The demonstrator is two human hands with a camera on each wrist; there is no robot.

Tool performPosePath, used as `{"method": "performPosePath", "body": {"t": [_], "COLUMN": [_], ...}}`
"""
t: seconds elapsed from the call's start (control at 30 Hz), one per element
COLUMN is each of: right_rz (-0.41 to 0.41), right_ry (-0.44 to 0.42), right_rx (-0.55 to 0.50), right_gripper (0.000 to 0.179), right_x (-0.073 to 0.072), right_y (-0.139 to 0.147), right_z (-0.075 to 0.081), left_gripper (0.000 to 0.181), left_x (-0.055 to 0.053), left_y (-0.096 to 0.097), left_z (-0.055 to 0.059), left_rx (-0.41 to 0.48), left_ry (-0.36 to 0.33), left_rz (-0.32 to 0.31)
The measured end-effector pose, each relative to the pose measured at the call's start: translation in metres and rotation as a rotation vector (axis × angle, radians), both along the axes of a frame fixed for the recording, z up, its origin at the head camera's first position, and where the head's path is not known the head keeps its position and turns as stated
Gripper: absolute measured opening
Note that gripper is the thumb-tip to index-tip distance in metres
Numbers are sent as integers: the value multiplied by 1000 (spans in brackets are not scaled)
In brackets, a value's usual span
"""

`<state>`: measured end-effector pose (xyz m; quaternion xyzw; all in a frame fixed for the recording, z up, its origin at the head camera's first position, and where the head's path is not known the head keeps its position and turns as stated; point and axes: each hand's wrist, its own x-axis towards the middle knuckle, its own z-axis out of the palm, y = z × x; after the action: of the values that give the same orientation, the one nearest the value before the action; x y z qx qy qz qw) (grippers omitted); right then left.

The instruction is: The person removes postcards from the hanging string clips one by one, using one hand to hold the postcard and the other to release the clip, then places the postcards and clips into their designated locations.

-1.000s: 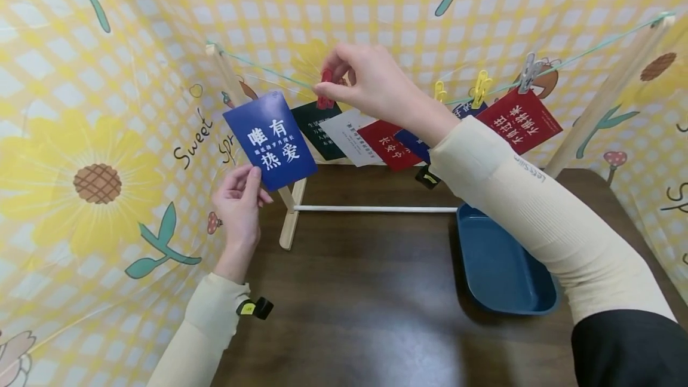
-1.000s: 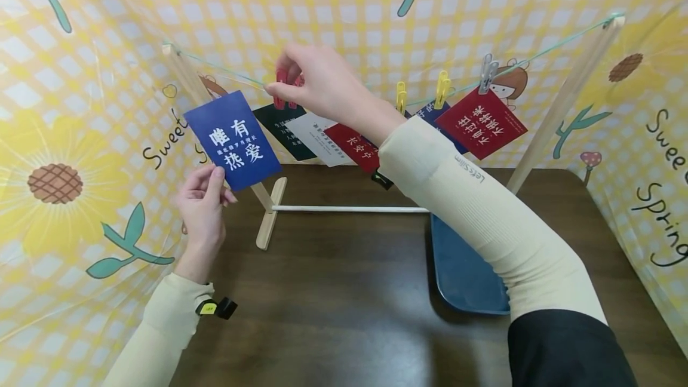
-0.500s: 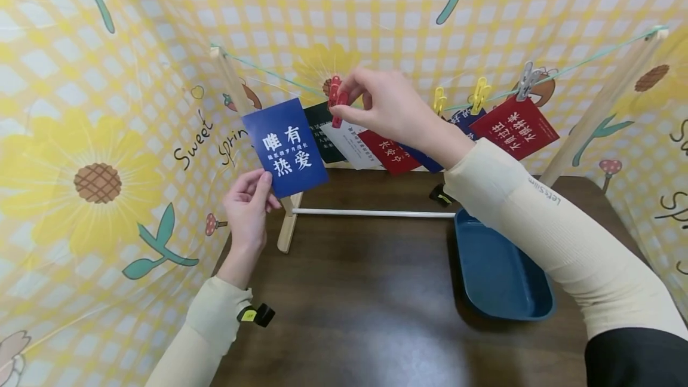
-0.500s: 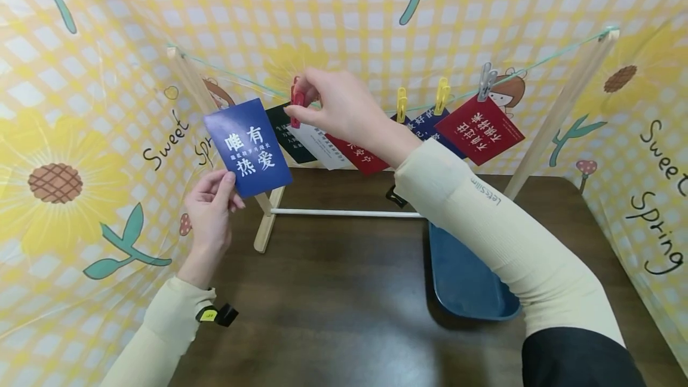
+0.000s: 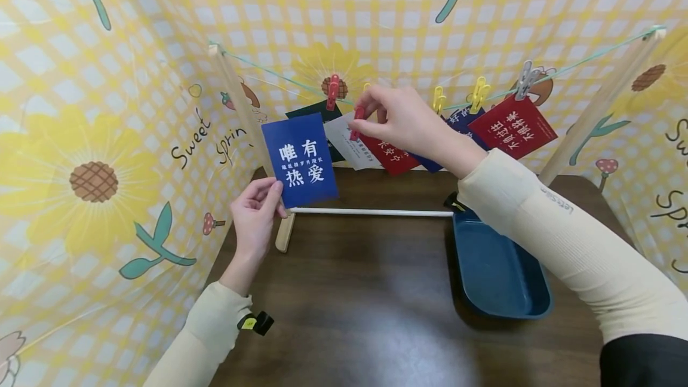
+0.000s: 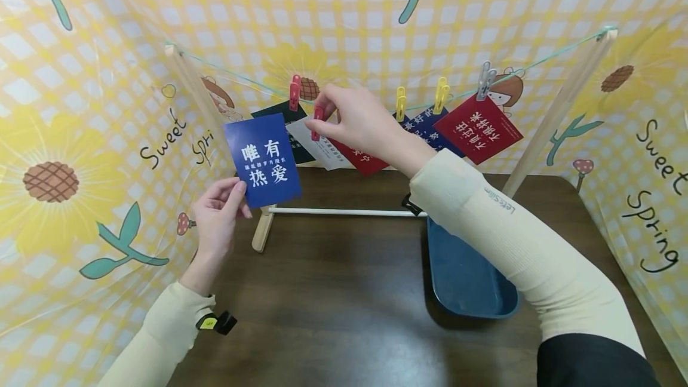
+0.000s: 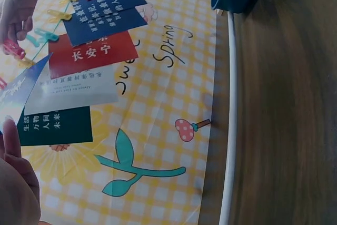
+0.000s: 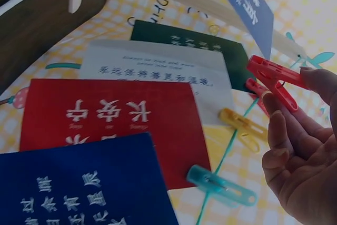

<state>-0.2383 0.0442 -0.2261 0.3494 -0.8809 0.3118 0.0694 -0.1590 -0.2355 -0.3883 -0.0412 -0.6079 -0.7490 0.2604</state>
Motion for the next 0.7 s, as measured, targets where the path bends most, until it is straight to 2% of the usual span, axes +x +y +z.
{"method": "performPosePath", "body": {"t": [0.4,0.7], "right_rz": [-18,-10], "right_ry": [16,3], "right_rx": [26,18], "right_gripper": [34,35], "right_x": [0,1], "right_y": [12,21], "right_z": [-8,-18], "left_gripper": [16,8], "left_x": [4,5], "left_y": [5,7], "left_z": [-2,-5], "left_rx": [-41,-65], "left_ry": [-8,-29], "left_rz": [-7,-20]}}
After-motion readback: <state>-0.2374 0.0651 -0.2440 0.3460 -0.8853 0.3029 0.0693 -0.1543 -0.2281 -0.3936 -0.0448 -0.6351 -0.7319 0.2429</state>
